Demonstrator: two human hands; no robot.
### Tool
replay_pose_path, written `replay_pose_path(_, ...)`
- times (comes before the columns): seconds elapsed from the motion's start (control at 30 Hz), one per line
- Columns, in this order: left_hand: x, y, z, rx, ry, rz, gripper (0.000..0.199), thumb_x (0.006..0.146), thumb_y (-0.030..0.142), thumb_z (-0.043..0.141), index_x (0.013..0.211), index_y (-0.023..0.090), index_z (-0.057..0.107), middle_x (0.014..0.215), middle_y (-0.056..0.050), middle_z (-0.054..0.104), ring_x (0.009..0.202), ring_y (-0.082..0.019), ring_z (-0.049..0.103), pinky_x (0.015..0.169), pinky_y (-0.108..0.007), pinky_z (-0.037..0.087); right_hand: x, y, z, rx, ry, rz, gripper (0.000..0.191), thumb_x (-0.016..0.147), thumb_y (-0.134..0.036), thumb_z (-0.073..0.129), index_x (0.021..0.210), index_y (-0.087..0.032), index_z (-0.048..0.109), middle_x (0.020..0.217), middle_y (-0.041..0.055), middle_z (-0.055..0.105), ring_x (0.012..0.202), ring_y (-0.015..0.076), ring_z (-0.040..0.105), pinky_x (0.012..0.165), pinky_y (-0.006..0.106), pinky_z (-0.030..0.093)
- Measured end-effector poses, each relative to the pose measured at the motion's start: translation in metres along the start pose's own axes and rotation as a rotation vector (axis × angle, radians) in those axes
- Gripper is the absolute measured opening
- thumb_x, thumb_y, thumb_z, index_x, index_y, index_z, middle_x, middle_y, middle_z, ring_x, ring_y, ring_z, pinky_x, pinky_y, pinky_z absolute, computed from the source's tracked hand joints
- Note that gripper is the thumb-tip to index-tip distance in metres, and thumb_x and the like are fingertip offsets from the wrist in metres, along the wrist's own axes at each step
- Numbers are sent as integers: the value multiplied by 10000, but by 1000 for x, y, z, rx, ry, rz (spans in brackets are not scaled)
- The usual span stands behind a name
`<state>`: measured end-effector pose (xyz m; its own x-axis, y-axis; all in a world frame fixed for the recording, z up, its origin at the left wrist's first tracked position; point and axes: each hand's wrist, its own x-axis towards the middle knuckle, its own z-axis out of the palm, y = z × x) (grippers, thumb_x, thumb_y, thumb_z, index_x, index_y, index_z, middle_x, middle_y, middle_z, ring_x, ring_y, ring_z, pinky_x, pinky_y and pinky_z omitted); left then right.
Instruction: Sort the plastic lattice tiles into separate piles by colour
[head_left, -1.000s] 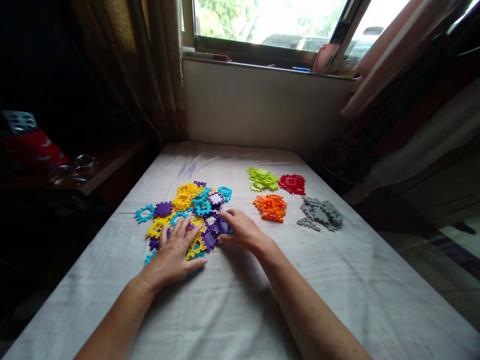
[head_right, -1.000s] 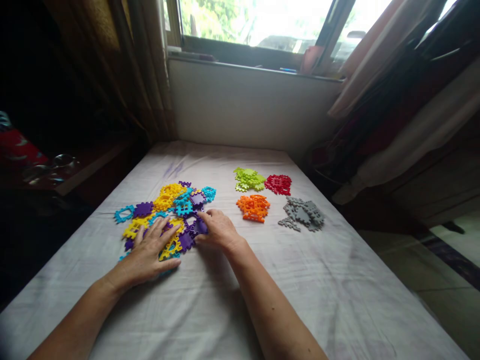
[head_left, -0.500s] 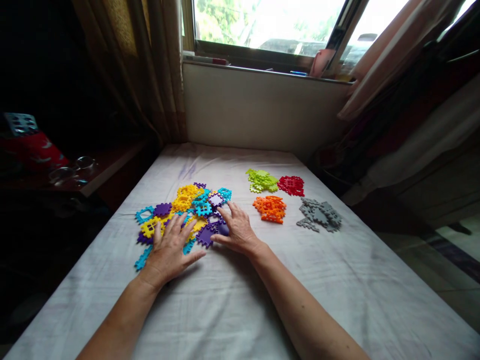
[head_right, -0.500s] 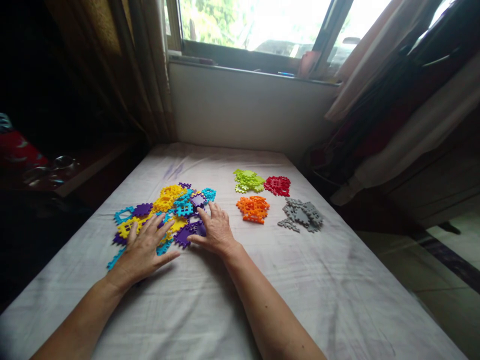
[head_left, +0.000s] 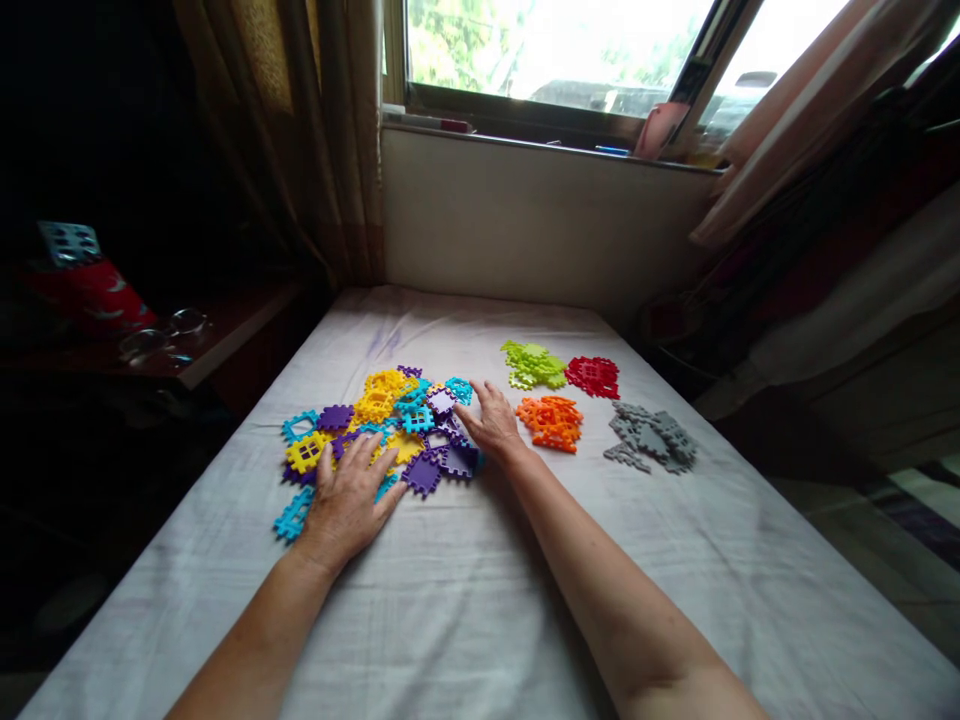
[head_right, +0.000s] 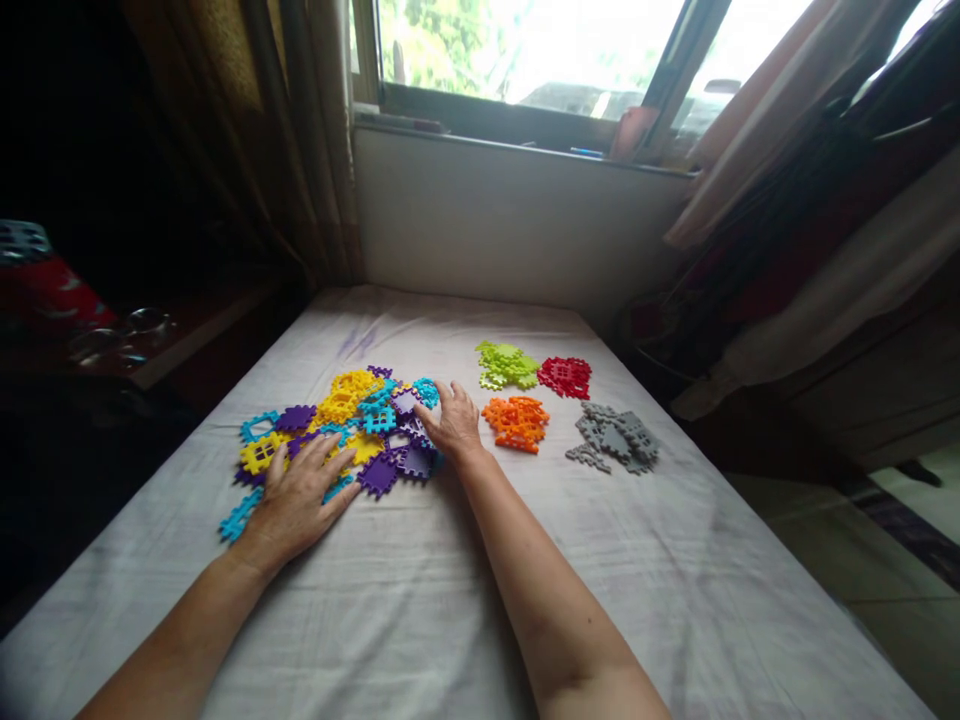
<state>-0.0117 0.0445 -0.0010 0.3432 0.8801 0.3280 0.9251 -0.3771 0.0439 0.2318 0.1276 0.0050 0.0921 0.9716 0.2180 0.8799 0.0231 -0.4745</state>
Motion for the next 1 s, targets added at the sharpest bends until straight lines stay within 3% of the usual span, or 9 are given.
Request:
replay_pose_path(0.17,1,-4,-2,6,33,-42,395,935,374,501,1274,228,642,1415,-143,584,1342,-337,496,1151,-658,226,22,-16,7,-52,-132,61,663,927,-620,497,1478,-252,459,1524,170,429,1416,315,386,1141,517,272)
replay_pose_path(0.43,2,-9,-1,-15,5,-134,710,870,582,548,1459,193,470,1533,-168,445,1420,-363,391,1151,-667,217,-5,-45,27,30,-102,-97,601,906,-573,574,1414,-254,538,1442,129,544,1357,299,452,1137,484,295)
replay_pose_path(0.57,1,-8,0,-6,-20,-126,720,863,600,551,1466,216,463,1551,-160,421,1427,-366,378,1157,-668,192,-13,-39,23,170,-119,-156,431,937,-429,575,1334,-264,618,1308,74,665,1296,263,532,1109,429,371)
replay_pose_path(0.77,1,-2,-3,-1,-21,-90,632,857,557,595,1402,243,544,1539,-159,439,1423,-363,387,1165,-679,133,-24,-14,-1,300,15,-164,220,937,-260,565,1041,-240,757,1152,58,735,1114,186,647,1030,323,451)
replay_pose_path(0.9,2,1,-5,-7,-23,-73,583,867,530,590,1376,246,571,1528,-156,453,1420,-354,394,1171,-669,128,-38,-24,-10,156,-5,-164,202,891,-349,661,1034,-245,758,1087,64,738,1056,207,642,970,327,457)
replay_pose_path(1.0,2,2,-5,-10,-21,-72,574,869,508,597,1377,242,569,1526,-162,455,1417,-351,398,1169,-670,140,-46,-41,-9,6,-42,-131,328,837,-501,707,1017,-231,755,1049,88,722,1035,240,619,934,355,446)
